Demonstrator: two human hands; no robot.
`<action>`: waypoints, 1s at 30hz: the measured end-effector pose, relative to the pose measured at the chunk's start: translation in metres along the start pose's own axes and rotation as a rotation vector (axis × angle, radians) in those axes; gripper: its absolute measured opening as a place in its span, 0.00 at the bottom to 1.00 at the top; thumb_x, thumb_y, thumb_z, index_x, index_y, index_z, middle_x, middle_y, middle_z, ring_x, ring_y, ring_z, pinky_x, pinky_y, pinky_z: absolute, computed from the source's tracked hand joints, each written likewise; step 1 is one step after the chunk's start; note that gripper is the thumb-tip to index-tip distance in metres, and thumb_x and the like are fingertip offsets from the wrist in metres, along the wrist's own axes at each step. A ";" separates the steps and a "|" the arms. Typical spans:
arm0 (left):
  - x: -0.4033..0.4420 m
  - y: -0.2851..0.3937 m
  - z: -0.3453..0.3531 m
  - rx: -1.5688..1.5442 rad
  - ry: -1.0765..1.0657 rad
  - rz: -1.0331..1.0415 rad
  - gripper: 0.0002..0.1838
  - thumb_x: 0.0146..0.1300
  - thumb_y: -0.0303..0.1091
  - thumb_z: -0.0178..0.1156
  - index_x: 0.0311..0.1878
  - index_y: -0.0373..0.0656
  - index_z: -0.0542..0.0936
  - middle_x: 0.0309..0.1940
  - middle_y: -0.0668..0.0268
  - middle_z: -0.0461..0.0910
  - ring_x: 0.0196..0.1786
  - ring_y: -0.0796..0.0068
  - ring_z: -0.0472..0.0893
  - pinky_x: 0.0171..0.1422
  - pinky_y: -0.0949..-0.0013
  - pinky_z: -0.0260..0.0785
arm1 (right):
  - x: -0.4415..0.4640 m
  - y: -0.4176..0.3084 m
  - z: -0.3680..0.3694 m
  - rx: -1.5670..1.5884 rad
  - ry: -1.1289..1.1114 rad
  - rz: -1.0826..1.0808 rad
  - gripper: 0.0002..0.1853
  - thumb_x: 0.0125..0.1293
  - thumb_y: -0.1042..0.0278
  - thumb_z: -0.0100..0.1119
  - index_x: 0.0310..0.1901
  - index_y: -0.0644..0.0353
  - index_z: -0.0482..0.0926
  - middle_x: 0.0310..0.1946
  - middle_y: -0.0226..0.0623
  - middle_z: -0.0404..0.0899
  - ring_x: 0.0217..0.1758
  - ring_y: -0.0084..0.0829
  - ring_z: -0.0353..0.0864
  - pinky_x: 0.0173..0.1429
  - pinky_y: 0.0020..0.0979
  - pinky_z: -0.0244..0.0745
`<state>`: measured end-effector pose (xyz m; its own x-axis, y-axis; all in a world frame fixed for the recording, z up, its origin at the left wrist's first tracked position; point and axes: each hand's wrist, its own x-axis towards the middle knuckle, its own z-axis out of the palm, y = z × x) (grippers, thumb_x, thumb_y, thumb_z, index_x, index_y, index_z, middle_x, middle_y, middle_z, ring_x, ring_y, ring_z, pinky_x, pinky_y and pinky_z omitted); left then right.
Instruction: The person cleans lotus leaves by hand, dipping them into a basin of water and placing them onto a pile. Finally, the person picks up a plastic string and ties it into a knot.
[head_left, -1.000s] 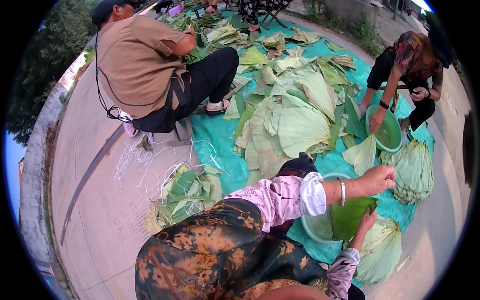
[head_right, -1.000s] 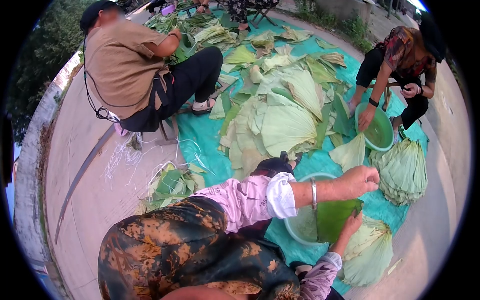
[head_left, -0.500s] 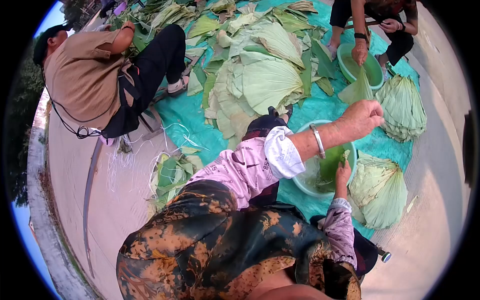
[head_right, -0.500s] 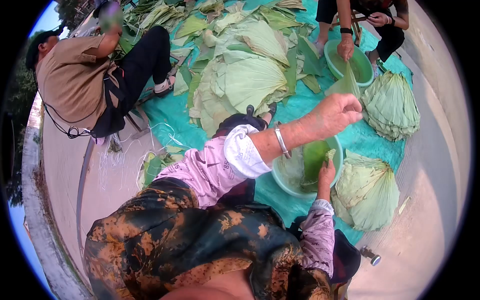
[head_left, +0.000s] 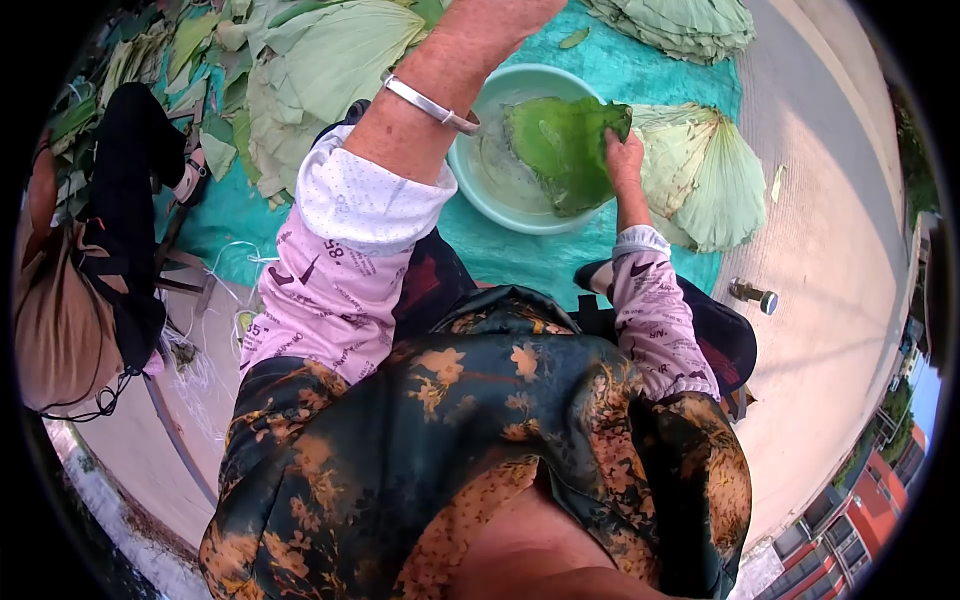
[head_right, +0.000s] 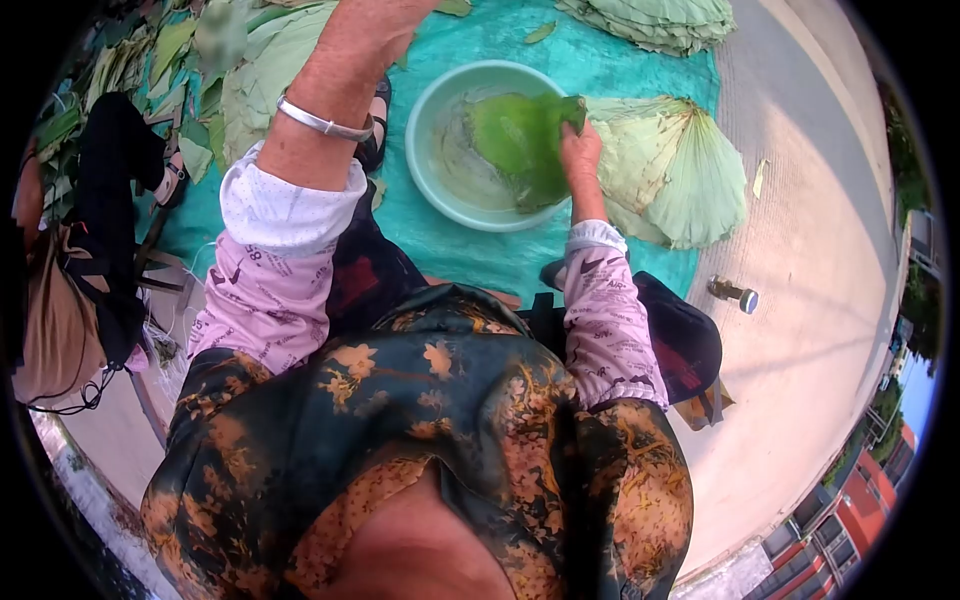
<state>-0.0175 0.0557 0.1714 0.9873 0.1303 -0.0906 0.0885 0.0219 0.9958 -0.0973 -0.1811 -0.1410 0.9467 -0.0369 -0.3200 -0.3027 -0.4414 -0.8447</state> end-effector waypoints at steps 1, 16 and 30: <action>-0.001 0.002 0.000 0.011 0.010 0.000 0.10 0.58 0.33 0.56 0.37 0.35 0.77 0.26 0.68 0.76 0.26 0.81 0.72 0.32 0.77 0.65 | 0.001 -0.007 -0.003 -0.004 -0.001 -0.020 0.12 0.56 0.67 0.57 0.43 0.57 0.78 0.33 0.42 0.81 0.37 0.38 0.80 0.43 0.32 0.71; -0.001 -0.006 -0.004 -0.063 0.006 0.008 0.10 0.58 0.33 0.57 0.36 0.35 0.77 0.26 0.67 0.76 0.25 0.80 0.73 0.31 0.76 0.65 | -0.004 -0.062 -0.031 0.034 -0.066 -0.142 0.12 0.58 0.65 0.57 0.42 0.60 0.78 0.34 0.40 0.81 0.37 0.34 0.80 0.43 0.31 0.71; -0.011 -0.002 -0.003 0.080 0.060 0.130 0.09 0.58 0.30 0.56 0.36 0.33 0.76 0.27 0.67 0.76 0.30 0.80 0.73 0.34 0.74 0.68 | -0.002 -0.109 -0.051 0.404 -0.082 0.077 0.12 0.59 0.73 0.58 0.45 0.64 0.77 0.40 0.29 0.78 0.41 0.20 0.75 0.48 0.25 0.69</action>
<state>-0.0289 0.0573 0.1708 0.9818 0.1856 0.0406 -0.0265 -0.0775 0.9966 -0.0607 -0.1785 -0.0266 0.9126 0.0228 -0.4082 -0.4067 -0.0524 -0.9121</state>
